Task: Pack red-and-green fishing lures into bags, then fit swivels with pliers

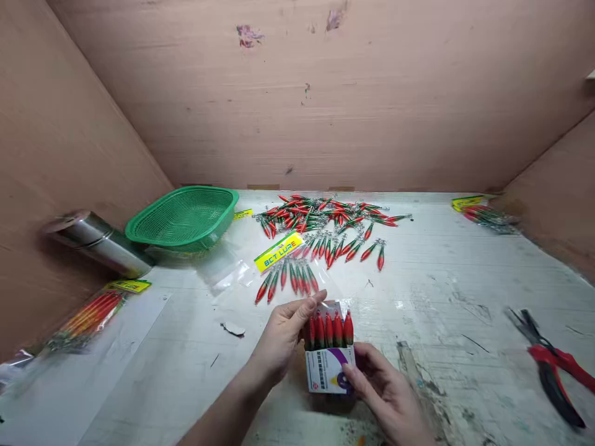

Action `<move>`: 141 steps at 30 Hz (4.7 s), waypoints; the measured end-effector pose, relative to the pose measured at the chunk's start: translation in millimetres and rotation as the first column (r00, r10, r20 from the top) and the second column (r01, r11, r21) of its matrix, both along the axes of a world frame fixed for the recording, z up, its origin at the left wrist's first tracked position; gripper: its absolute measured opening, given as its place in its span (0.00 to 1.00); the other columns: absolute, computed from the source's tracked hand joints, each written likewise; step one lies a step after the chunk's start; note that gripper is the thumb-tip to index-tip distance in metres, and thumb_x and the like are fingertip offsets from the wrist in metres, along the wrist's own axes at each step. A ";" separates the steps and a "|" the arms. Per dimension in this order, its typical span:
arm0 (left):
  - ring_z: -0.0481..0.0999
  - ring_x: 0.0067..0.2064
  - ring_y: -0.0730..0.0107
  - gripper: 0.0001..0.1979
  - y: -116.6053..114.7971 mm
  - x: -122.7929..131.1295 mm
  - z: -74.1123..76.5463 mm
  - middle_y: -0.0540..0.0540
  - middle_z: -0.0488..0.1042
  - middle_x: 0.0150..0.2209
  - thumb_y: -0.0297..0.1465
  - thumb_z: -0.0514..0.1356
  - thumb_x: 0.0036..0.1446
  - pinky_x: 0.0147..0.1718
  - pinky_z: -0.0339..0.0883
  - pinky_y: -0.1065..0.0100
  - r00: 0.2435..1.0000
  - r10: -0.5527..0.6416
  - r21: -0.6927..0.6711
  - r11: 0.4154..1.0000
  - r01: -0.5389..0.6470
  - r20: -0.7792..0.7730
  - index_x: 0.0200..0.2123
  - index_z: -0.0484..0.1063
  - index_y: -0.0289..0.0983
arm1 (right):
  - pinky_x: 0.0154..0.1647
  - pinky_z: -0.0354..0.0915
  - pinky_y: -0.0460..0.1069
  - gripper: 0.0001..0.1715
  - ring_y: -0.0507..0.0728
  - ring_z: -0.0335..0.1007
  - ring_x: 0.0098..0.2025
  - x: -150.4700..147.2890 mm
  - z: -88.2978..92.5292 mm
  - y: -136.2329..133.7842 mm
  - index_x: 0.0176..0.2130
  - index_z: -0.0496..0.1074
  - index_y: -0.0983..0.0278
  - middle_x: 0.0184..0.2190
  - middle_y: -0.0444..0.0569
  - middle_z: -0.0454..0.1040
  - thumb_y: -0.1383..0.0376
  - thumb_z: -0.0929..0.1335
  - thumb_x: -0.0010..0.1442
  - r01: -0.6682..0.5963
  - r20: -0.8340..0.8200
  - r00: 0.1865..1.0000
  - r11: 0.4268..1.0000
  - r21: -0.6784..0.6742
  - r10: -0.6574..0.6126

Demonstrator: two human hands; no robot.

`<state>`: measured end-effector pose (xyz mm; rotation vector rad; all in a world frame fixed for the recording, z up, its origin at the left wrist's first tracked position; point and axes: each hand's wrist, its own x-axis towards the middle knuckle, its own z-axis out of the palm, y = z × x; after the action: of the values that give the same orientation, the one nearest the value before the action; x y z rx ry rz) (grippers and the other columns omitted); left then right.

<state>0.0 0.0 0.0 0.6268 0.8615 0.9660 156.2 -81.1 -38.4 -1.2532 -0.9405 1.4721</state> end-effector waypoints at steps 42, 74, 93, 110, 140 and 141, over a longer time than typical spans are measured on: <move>0.59 0.67 0.50 0.37 -22.5 5.3 -20.9 0.38 0.65 0.64 0.44 0.63 0.59 0.63 0.54 0.50 0.808 0.472 0.527 0.814 -0.246 -0.353 0.67 0.54 0.42 | 0.29 0.68 0.46 0.23 0.54 0.73 0.28 17.4 -2.7 17.3 0.42 0.67 0.58 0.28 0.42 0.75 0.49 0.74 0.54 0.231 -0.207 0.944 0.963 -0.135 -0.256; 0.69 0.35 0.63 0.07 -38.3 16.6 -18.2 0.46 0.71 0.32 0.24 0.55 0.63 0.34 0.64 0.64 0.598 0.526 0.779 0.546 0.309 -0.605 0.34 0.71 0.39 | 0.19 0.60 0.46 0.27 0.55 0.66 0.23 46.9 93.2 56.3 0.42 0.68 0.58 0.22 0.43 0.72 0.42 0.68 0.54 -0.224 0.641 0.722 0.965 -0.139 0.260; 0.70 0.35 0.63 0.07 -33.6 16.1 -18.3 0.47 0.70 0.30 0.25 0.55 0.62 0.33 0.64 0.65 0.662 0.428 0.712 0.662 0.235 -0.616 0.32 0.70 0.39 | 0.18 0.56 0.46 0.31 0.52 0.58 0.20 85.2 94.0 51.9 0.33 0.70 0.59 0.20 0.42 0.66 0.36 0.69 0.48 -0.079 0.608 0.784 0.991 -0.107 0.128; 0.71 0.37 0.61 0.08 -26.1 21.3 -39.0 0.46 0.72 0.31 0.24 0.56 0.61 0.35 0.66 0.63 0.574 0.376 0.664 0.598 0.449 -0.727 0.32 0.72 0.39 | 0.33 0.66 0.52 0.09 0.57 0.70 0.30 54.1 26.6 44.4 0.33 0.73 0.60 0.31 0.48 0.75 0.60 0.66 0.62 -0.291 0.748 0.662 0.935 0.202 0.044; 0.73 0.38 0.64 0.08 -25.2 21.7 -42.0 0.47 0.74 0.34 0.24 0.53 0.65 0.37 0.67 0.65 0.596 0.398 0.708 0.509 0.489 -0.698 0.36 0.70 0.39 | 0.30 0.69 0.49 0.08 0.55 0.75 0.28 51.1 5.1 40.4 0.33 0.70 0.62 0.25 0.44 0.75 0.61 0.64 0.61 -0.273 0.569 0.795 0.962 0.028 0.209; 0.73 0.38 0.64 0.08 -25.6 21.8 -41.3 0.47 0.74 0.34 0.24 0.53 0.65 0.37 0.68 0.65 0.592 0.396 0.705 0.506 0.497 -0.701 0.35 0.70 0.39 | 0.33 0.69 0.49 0.08 0.55 0.75 0.31 52.7 6.1 38.2 0.33 0.72 0.62 0.27 0.45 0.76 0.62 0.65 0.60 -0.294 0.586 0.782 0.955 0.044 0.213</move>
<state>21.8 -25.6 -41.3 2.1710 1.0935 1.0035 209.0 -43.0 -32.3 -1.5534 -1.6454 1.2054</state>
